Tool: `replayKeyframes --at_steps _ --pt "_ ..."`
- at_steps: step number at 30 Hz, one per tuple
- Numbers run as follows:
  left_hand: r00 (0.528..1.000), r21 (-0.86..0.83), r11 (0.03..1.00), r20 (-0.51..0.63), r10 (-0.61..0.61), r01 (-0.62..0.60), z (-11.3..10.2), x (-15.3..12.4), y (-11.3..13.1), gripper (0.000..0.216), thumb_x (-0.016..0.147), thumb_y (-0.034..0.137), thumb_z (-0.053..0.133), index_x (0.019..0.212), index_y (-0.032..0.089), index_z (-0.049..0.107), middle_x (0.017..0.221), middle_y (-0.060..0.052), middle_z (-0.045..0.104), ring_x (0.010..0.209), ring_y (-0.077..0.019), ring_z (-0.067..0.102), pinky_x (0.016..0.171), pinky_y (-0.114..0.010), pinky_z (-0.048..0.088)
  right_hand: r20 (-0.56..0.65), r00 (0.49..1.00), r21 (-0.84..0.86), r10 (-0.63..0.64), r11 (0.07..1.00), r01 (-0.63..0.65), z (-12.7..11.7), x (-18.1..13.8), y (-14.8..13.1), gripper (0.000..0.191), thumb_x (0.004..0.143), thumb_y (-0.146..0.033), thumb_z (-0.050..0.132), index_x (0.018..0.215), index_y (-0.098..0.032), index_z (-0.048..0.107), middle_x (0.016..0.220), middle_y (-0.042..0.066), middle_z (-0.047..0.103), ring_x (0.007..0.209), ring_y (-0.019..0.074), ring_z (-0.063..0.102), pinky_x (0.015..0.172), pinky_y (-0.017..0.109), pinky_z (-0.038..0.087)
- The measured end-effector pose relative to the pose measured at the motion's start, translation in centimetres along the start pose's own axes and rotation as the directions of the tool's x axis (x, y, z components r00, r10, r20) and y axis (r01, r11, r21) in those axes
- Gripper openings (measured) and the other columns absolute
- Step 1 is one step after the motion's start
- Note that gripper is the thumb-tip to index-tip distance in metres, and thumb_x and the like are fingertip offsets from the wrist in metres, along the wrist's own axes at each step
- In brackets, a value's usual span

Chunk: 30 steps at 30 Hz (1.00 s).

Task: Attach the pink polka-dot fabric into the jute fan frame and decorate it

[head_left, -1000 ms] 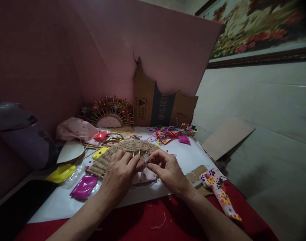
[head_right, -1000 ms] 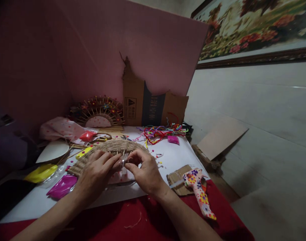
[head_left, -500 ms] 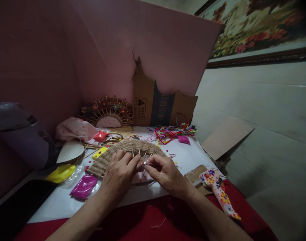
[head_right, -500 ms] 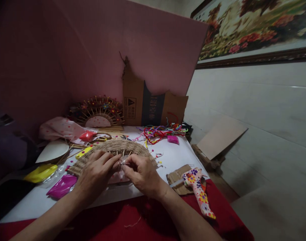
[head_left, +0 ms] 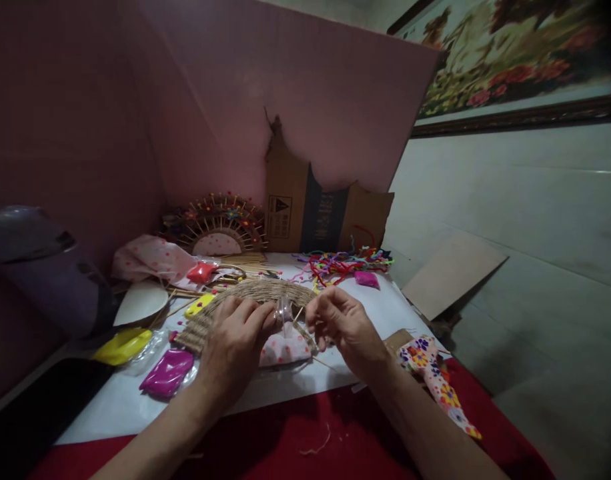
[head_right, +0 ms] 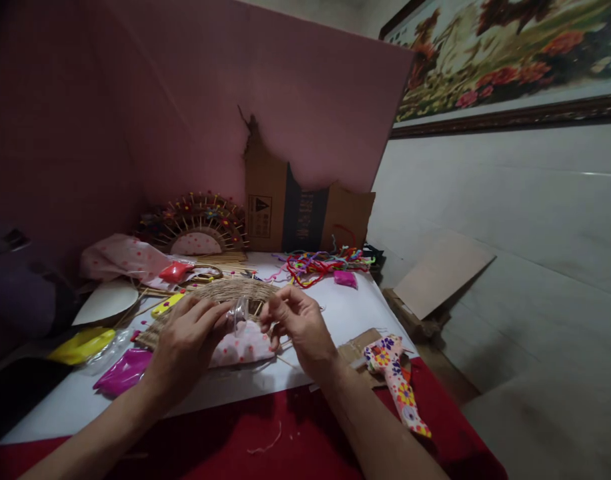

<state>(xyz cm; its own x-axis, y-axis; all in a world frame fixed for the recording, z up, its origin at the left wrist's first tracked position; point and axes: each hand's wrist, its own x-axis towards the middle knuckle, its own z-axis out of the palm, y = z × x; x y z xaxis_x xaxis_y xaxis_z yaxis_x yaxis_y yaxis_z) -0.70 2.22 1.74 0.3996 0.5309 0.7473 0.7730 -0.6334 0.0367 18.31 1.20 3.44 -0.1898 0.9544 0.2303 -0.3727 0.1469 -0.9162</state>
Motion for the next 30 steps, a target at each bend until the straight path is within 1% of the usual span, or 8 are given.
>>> replayKeyframes --at_steps 2,5,9,13,18,23,26,30 --pt "1.0 0.007 1.0 -0.011 -0.002 0.002 0.0 0.0 0.1 0.026 0.09 0.027 0.043 0.096 0.013 0.064 0.075 -0.008 0.062 0.074 -0.0229 0.045 0.069 -0.036 0.038 0.03 0.998 -0.092 -0.046 0.995 0.049 0.4 -0.3 0.4 0.025 0.078 -0.039 0.062 0.072 -0.018 0.051 0.069 0.0 0.061 0.052 0.0092 0.054 0.039 0.018 0.043" --pt "1.0 0.008 1.0 -0.009 -0.01 0.01 0.1 -0.2 -0.1 0.026 0.09 0.028 0.044 0.099 0.014 0.064 0.077 -0.008 0.062 0.074 -0.0226 0.046 0.069 -0.035 0.038 0.073 0.993 -0.15 -0.094 0.983 0.104 0.7 -0.7 0.6 0.017 0.082 -0.034 0.059 0.091 -0.021 0.055 0.067 -0.002 0.06 0.049 0.0084 0.052 0.04 0.018 0.043" --pt "0.998 -0.002 0.999 -0.035 -0.047 0.047 0.3 -0.3 -0.3 0.027 0.09 0.028 0.043 0.105 0.014 0.061 0.079 -0.007 0.062 0.075 -0.0219 0.047 0.07 -0.036 0.039 0.094 0.988 -0.354 -0.125 0.923 0.151 1.0 -1.2 0.7 0.025 0.085 -0.031 0.053 0.105 -0.019 0.062 0.062 -0.002 0.056 0.047 0.0062 0.046 0.043 0.018 0.039" --pt "0.997 -0.022 0.998 -0.041 -0.059 0.058 0.3 -0.5 -0.2 0.028 0.09 0.027 0.043 0.112 0.014 0.056 0.085 -0.009 0.062 0.078 -0.0224 0.047 0.072 -0.038 0.041 0.166 0.96 -0.521 -0.225 0.807 0.279 1.3 -1.6 1.1 0.031 0.085 -0.02 0.049 0.112 -0.02 0.064 0.06 -0.002 0.054 0.051 0.0078 0.046 0.049 0.022 0.041" --pt "0.999 -0.047 0.998 -0.008 -0.039 0.038 0.2 -0.6 -0.1 0.036 0.086 0.031 0.052 0.118 0.014 0.05 0.092 -0.01 0.06 0.084 -0.0251 0.047 0.075 -0.041 0.041 0.299 0.905 -0.694 -0.303 0.582 0.424 1.0 -1.6 1.4 0.049 0.076 -0.005 0.046 0.119 -0.023 0.06 0.071 0.001 0.061 0.061 0.0118 0.052 0.061 0.026 0.045" --pt "0.999 -0.006 0.999 -0.008 0.031 -0.031 0.1 -0.6 -0.1 0.043 0.084 0.034 0.053 0.118 0.008 0.051 0.087 -0.011 0.058 0.081 -0.0256 0.044 0.073 -0.041 0.042 0.334 0.918 -0.741 -0.215 0.542 0.396 1.0 -1.4 1.6 0.051 0.074 -0.002 0.042 0.117 -0.024 0.06 0.087 0.003 0.067 0.07 0.0132 0.058 0.068 0.026 0.046" --pt "0.998 0.034 0.997 0.015 0.066 -0.066 0.1 -0.5 0.0 0.041 0.085 0.033 0.051 0.115 0.005 0.053 0.082 -0.011 0.058 0.079 -0.0251 0.044 0.07 -0.039 0.042 0.364 0.916 -0.784 -0.169 0.476 0.399 1.1 -1.4 1.7 0.046 0.073 -0.003 0.045 0.11 -0.023 0.064 0.08 0.003 0.067 0.066 0.0139 0.056 0.063 0.026 0.043" --pt "0.986 0.055 0.989 0.106 0.129 -0.136 0.0 -0.4 -0.2 0.036 0.086 0.033 0.05 0.111 0.008 0.058 0.078 -0.009 0.058 0.076 -0.0245 0.043 0.069 -0.038 0.04 0.405 0.902 -0.815 -0.149 0.389 0.43 1.3 -1.3 1.7 0.027 0.073 -0.005 0.047 0.082 -0.02 0.068 0.064 0.002 0.061 0.056 0.0131 0.05 0.055 0.025 0.036"
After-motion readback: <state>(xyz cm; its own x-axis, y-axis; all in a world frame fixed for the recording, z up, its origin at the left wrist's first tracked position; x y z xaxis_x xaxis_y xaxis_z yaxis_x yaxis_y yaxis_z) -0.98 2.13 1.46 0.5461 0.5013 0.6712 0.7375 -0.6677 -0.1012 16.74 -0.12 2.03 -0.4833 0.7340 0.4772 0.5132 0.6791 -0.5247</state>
